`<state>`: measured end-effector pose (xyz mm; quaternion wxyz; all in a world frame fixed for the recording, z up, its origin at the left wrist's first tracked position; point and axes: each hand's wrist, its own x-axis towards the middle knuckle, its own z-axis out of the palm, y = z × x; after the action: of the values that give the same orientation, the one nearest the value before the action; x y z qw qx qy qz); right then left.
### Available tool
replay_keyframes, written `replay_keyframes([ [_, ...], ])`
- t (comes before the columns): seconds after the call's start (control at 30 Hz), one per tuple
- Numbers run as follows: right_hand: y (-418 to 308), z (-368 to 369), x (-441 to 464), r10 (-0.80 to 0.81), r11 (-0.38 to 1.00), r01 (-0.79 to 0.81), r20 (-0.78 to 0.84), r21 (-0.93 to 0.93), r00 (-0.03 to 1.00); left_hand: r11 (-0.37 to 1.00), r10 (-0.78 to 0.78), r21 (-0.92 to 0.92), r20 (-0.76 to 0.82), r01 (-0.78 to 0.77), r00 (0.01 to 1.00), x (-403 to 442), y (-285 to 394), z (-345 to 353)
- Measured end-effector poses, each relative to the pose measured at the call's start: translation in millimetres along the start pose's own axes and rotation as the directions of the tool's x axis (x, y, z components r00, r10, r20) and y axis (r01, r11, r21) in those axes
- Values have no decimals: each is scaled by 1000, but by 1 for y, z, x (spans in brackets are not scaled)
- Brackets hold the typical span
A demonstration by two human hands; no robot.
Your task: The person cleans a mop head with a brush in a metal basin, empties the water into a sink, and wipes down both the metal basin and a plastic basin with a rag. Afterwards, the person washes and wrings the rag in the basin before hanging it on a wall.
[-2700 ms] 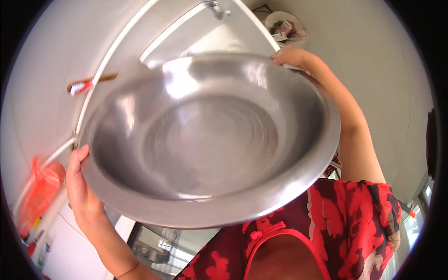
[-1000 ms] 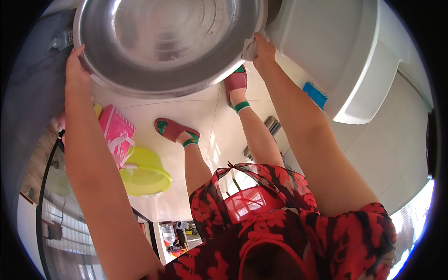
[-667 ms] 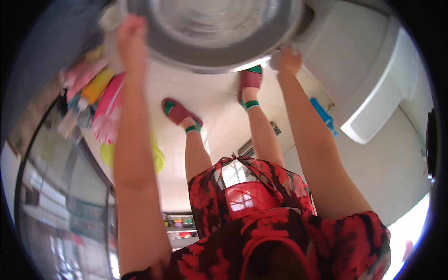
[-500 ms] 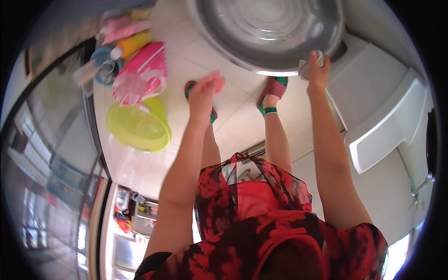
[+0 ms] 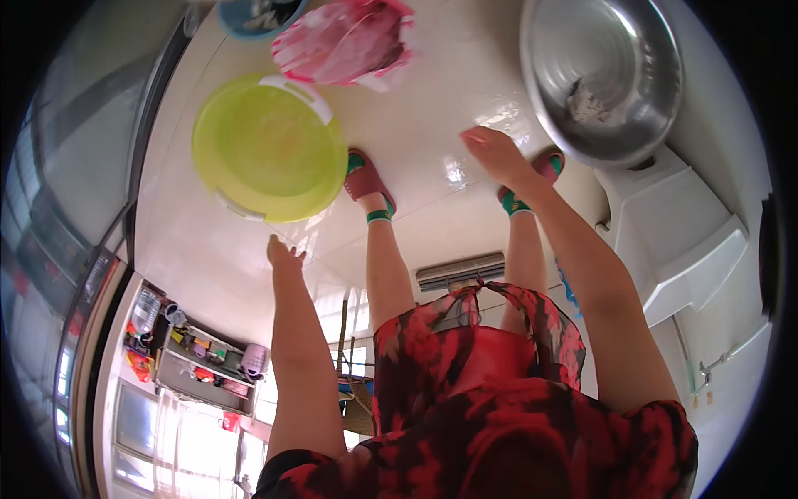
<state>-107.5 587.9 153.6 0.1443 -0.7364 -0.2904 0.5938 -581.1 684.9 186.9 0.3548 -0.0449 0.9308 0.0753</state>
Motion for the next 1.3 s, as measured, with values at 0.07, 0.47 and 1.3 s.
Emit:
replay_keyframes([
  [0.07,-54,48,29,-49,999,49,51,7,997,1000,3,-2,-32,-3,999,41,25,-15],
  [0.47,-171,207,179,46,584,240,-327,776,944,874,284,-478,343,-95,895,154,112,1],
  [1.3,-2,19,-136,626,235,141,-261,962,735,943,227,-328,496,-61,838,-135,-36,2],
])
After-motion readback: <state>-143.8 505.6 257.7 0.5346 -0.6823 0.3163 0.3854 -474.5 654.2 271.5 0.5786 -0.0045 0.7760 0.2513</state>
